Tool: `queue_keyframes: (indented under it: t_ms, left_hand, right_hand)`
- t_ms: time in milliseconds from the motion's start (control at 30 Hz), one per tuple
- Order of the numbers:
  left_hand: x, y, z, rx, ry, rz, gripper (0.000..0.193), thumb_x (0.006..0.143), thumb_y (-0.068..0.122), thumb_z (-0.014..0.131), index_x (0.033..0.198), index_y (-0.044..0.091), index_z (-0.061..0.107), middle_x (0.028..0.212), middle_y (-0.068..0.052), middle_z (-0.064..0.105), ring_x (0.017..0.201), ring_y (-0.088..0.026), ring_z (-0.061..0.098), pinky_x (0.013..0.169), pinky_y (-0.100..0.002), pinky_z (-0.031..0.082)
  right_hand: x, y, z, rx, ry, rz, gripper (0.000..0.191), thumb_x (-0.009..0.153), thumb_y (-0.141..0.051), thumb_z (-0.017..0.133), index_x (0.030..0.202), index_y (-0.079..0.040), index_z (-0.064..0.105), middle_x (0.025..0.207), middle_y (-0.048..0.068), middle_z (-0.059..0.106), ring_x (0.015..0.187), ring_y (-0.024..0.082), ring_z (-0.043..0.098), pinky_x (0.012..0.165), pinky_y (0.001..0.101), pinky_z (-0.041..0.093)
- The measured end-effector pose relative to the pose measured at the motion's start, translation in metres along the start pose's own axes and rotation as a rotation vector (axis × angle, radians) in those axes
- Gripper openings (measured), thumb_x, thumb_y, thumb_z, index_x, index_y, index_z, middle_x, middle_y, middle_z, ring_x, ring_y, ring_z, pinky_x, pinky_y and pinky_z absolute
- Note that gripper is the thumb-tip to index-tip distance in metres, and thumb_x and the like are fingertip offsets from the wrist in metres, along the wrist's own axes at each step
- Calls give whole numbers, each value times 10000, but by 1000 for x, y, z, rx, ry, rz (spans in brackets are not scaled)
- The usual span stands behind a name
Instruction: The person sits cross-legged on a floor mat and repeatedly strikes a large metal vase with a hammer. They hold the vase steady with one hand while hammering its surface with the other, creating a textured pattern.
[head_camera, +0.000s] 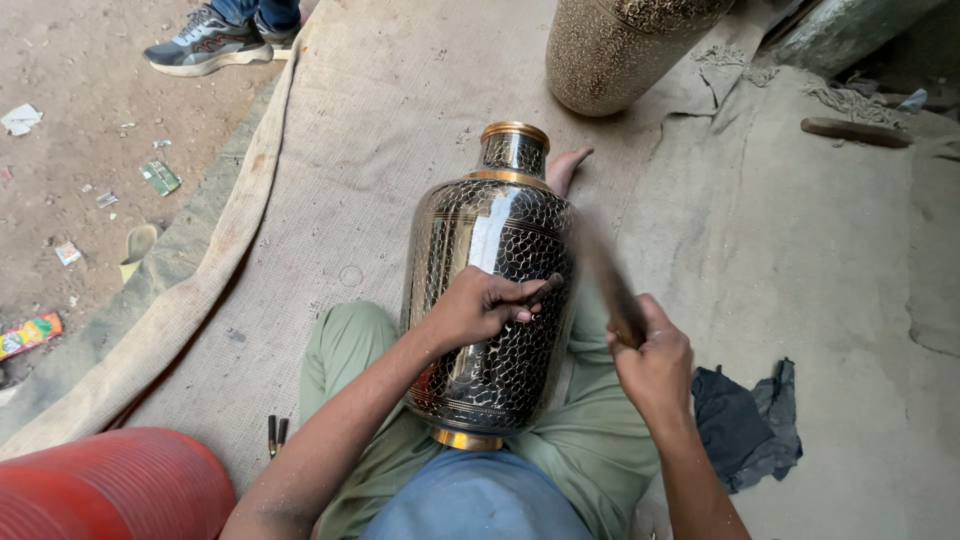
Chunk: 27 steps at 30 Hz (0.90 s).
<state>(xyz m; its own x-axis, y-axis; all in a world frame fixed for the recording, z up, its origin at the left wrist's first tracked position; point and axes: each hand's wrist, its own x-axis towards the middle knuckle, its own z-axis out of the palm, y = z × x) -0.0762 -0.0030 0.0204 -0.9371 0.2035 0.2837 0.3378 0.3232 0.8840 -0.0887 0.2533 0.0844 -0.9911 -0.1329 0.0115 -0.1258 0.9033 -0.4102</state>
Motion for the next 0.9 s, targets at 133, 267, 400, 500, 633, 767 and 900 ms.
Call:
queue_keyframes:
  t_ms: [133,267,400,500,633,767,900]
  left_hand:
    - [-15,11,9,-57,266,-101,498,843,88,786,1323,179,687,940,-89,793,797,-168,785,752,-306,598]
    - [-21,15,15,-94,366,-71,508,857,38,751,1338,183,675,949,-95,794,814,-169,803,765,-297,612]
    - [-21,17,17,-62,398,-97,467,854,53,764,1298,183,701,926,-103,791,777,-171,799,736,-294,608]
    - [-19,16,18,-55,404,-106,451,845,68,776,1277,172,701,939,-111,786,811,-177,799,743,-297,611]
    - [-18,14,19,-27,398,-127,388,850,68,777,1223,171,749,919,-107,797,795,-187,803,743,-306,616]
    - [-18,11,18,-39,395,-111,446,838,68,779,1271,157,717,940,-123,782,812,-200,799,745,-311,608]
    - [-18,10,17,-97,372,-126,461,842,53,760,1288,156,707,938,-115,785,813,-193,802,748,-300,610]
  right_hand:
    - [17,7,2,213,-110,144,245,801,-105,706,1040,-156,717,860,44,798,808,206,764,739,392,561]
    - [39,7,-4,-143,-133,-3,378,802,-121,749,1161,-230,702,929,71,765,831,269,721,735,419,539]
    - [65,-10,-5,678,-90,-58,411,803,-122,769,1170,-259,645,930,40,732,841,164,706,751,373,539]
    - [76,-20,-17,133,-160,-287,372,850,-76,731,1170,-262,695,891,52,749,830,190,709,775,371,543]
    - [81,-34,-24,565,-171,-211,327,807,-9,737,1095,-130,644,906,96,708,853,230,678,743,383,549]
    - [75,-42,-26,9,-202,-297,392,771,22,716,1110,-174,704,864,98,739,828,290,685,716,416,517]
    - [68,-41,-30,-26,-197,-249,354,796,-13,707,1114,-167,691,864,111,733,831,315,685,719,428,520]
